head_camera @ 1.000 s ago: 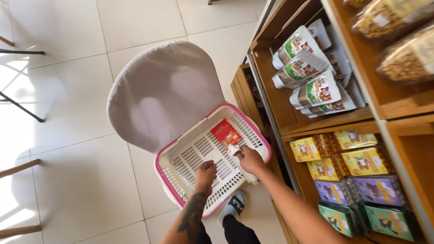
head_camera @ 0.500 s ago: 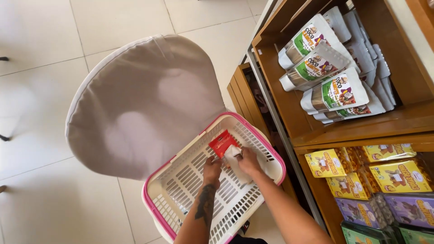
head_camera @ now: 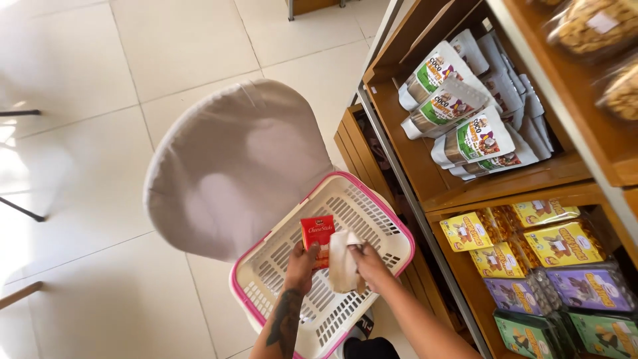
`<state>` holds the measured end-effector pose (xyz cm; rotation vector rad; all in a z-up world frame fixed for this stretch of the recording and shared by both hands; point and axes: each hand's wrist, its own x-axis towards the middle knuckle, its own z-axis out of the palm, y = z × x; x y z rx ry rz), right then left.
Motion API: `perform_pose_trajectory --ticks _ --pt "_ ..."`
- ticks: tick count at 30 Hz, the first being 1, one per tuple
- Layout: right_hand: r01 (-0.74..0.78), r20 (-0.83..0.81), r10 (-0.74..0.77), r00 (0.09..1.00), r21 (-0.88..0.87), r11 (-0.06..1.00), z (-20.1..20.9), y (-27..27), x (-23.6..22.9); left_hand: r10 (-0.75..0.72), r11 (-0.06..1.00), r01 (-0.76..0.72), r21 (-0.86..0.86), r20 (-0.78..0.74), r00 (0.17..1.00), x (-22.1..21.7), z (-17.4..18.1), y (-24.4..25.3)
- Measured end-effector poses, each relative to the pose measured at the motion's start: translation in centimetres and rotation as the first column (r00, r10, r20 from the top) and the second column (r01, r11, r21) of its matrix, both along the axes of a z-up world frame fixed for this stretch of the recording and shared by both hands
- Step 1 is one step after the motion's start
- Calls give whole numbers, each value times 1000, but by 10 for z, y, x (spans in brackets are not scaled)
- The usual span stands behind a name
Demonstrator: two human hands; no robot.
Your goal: Wiping snack packages from a store shelf with a cloth and placing them into a shopping basket.
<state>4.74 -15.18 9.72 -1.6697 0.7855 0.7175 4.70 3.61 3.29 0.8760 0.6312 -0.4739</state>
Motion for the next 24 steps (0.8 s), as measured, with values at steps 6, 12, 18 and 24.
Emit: perform_pose_trajectory --ticks 6,12,18,24 --pt "15 433 60 899 -169 986 140 9 -47 -23 993 32 -110 86 996 -38 131 30" --pt "-244 759 609 230 -561 791 253 41 -70 -101 962 162 -220 265 959 -56 236 27" --pt "-183 568 514 643 -538 823 340 22 -56 -120 962 187 -200 303 945 -70 327 35" --pt "-182 782 606 145 -581 794 370 47 -83 -108 922 249 -295 421 901 -75 311 21"
